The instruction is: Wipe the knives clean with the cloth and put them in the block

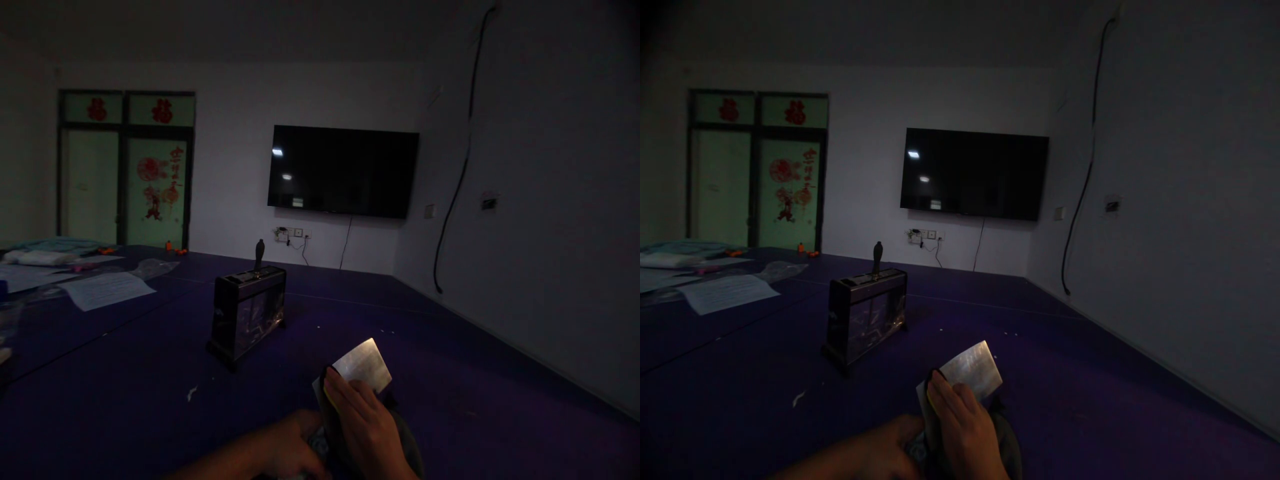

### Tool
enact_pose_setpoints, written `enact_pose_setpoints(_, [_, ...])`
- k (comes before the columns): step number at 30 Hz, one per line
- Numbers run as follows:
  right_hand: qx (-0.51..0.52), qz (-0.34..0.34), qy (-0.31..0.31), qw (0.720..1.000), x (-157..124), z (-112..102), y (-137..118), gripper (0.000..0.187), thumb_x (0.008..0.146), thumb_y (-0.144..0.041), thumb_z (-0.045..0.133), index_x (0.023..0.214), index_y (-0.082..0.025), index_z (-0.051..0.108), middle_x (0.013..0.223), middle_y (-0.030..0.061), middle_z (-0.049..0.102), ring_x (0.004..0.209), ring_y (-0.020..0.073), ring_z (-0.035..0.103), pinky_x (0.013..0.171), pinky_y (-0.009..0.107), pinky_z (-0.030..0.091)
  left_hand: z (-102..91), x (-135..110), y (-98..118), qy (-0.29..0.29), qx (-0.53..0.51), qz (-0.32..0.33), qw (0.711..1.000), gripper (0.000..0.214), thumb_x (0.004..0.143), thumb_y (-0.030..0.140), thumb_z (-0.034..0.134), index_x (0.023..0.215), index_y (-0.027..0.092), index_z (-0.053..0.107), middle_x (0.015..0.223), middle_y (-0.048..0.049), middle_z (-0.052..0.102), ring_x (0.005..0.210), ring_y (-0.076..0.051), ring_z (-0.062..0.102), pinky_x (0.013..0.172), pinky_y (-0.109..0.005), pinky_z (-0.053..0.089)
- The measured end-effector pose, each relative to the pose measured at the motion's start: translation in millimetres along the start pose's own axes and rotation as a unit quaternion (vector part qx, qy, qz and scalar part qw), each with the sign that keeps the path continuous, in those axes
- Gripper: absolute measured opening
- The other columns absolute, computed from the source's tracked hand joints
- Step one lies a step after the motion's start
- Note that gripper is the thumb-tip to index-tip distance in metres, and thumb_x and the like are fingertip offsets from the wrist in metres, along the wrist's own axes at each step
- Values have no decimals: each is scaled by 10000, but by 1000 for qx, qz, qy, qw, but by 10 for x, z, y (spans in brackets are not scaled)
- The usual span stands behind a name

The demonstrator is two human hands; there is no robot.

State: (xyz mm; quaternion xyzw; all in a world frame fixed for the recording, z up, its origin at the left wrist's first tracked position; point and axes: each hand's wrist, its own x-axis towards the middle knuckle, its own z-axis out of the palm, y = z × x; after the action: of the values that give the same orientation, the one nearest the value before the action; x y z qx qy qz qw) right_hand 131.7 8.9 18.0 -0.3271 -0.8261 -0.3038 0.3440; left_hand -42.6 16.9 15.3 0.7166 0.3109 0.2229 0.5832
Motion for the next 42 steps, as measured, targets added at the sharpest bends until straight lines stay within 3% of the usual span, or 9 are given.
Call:
enact_pose_setpoints(14, [2, -40, -16, 999, 14, 3, -28, 408, 836, -66, 329, 1184, -193, 500, 1203, 44, 531, 863, 143, 565, 722, 258, 514, 14, 37, -48, 9, -4, -12, 1000, 438, 401, 234, 777, 754, 150, 531, 655, 43, 514, 573, -74, 444, 500, -187, 343])
enact_pose_setpoints(27, [-10, 25, 13, 1000, 17, -28, 15, 420, 827, -69, 314, 1192, -183, 488, 1196, 42, 535, 931, 168, 553, 758, 281, 512, -14, 11, -9, -11, -1, -13, 1000, 414, 432, 262, 752, 778, 159, 548, 668, 51, 538, 595, -85, 471, 545, -205, 382])
enact_pose_setpoints(35, [3, 58, 26, 998, 16, -13, 38, 431, 818, -66, 321, 1203, -184, 476, 1194, 48, 535, 891, 168, 563, 752, 292, 517, 31, -11, 137, 12, 0, -100, 995, 439, 346, 263, 772, 670, 152, 499, 513, 65, 514, 420, -59, 427, 410, -185, 325])
enact_pose_setpoints(42, [12, 69, 14, 997, -8, 20, 44, 441, 811, -58, 329, 1207, -188, 474, 1208, 37, 525, 896, 165, 558, 763, 289, 512, 61, -3, 162, 5, -34, -116, 993, 355, 396, 174, 723, 676, 147, 505, 452, 74, 512, 373, -51, 417, 390, -175, 337])
